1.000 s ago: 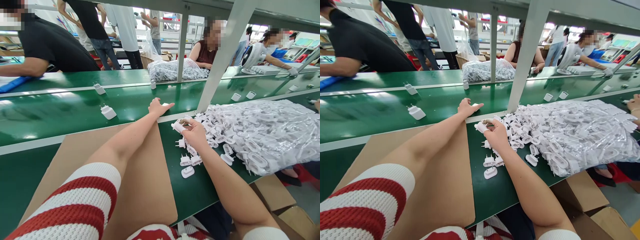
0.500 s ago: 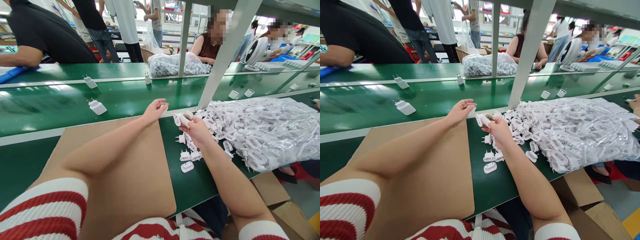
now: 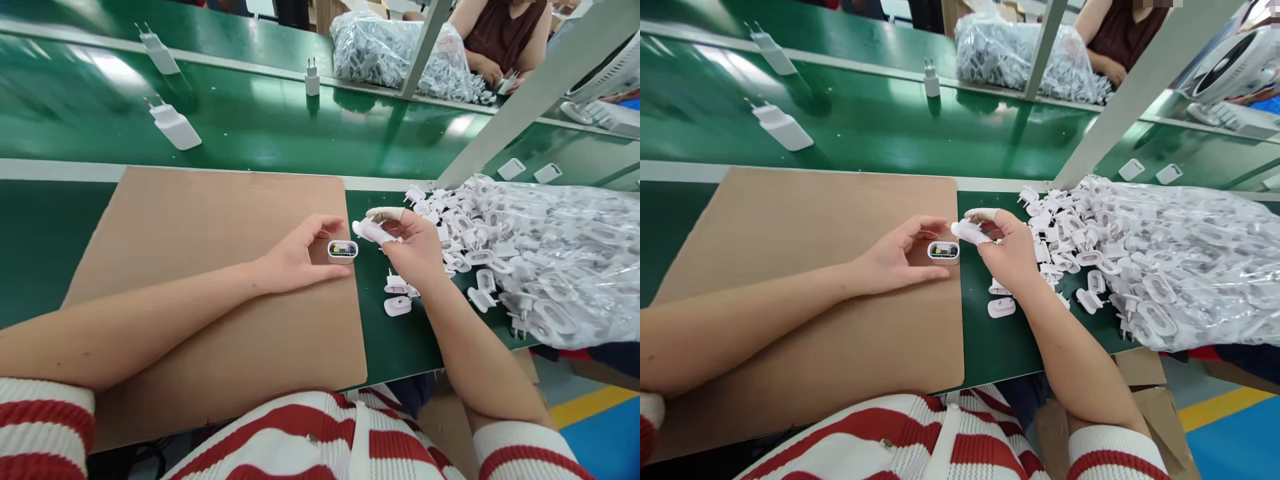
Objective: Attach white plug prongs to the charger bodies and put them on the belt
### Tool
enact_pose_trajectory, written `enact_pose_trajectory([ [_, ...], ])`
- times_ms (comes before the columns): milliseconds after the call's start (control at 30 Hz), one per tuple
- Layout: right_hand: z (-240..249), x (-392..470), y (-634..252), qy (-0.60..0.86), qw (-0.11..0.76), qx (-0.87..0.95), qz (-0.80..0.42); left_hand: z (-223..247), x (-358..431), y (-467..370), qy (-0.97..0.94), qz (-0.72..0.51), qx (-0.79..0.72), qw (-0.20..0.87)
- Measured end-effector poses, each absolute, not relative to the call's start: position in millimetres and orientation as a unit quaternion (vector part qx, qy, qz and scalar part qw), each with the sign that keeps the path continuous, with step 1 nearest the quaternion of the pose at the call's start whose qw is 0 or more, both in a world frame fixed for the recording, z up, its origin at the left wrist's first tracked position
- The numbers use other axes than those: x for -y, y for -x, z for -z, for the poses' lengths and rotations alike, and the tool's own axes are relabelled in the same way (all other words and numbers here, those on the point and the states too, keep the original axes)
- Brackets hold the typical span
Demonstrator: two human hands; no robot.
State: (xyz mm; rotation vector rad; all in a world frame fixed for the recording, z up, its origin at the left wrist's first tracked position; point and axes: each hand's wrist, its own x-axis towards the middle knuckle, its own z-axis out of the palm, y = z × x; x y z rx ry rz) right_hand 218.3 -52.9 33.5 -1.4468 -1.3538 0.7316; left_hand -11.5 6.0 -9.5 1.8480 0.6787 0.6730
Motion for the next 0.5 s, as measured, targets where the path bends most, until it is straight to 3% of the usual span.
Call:
enact_pose_trajectory([
  [267, -33, 70, -199, 0.535, 0.373, 0.757, -0.045, 2, -5, 8, -0.788, -0.299, -0.286, 0.456],
  [500, -29, 69, -193, 0.544, 0.339, 0.767, -0.017, -2, -6, 8, -0.786, -0.287, -0.288, 0.466],
])
